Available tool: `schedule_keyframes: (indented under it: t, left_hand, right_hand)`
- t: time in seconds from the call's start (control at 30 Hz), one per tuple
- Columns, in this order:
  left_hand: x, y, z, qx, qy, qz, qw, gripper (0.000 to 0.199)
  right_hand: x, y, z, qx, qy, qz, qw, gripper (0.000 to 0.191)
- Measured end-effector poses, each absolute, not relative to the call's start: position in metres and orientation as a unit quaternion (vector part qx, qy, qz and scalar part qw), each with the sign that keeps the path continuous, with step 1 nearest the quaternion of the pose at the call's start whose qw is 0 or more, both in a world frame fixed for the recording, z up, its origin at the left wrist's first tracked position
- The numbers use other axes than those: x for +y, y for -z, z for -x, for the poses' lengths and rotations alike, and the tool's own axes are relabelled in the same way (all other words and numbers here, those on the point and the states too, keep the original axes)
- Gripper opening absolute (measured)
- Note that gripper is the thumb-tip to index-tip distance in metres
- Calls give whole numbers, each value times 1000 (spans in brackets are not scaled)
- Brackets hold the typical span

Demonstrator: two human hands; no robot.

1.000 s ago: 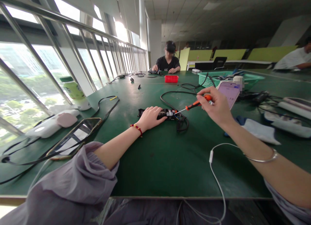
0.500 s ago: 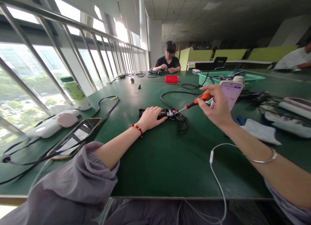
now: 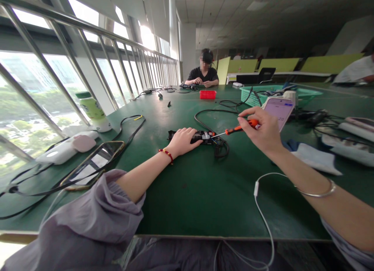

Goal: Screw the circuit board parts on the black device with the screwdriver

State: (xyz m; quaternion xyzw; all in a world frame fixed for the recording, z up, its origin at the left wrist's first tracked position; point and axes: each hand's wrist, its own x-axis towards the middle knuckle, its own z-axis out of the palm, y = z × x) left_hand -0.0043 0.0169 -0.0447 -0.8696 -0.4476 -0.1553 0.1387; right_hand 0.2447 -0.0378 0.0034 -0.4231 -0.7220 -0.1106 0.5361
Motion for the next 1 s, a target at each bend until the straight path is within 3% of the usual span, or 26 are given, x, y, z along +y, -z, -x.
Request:
schedule_keyframes:
  t: [0.13,0.33,0.47,0.6,0.8,0.9,1.0]
  left_hand:
    - [16,44,4,-451,151,869,135,45]
    - [16,45,3,-451,153,867,145,45]
    - [15,45,4,-455,151,866,145,45]
    - [15,46,4,-453,148,866,150,46]
    - [16,45,3,-448,154,867,152,46]
    - [16,45,4,-452,154,867,146,45]
    - [15,45,6,-454,159,866,138,44]
  right_hand:
    - [-37,-1,-244,-723,133,380,561,19]
    - [-36,1,-244,-715,133,416,546,8]
    - [-35,2,-243,-712,143,382,571,23]
    - [-35,3,-242,-700,118,430,558,13]
    - [-34,3,-242,-694,107,404,586,25]
    - [-34,3,-243,-685,94,447,567,14]
    - [-32,4,-243,-676,95,448,577,17]
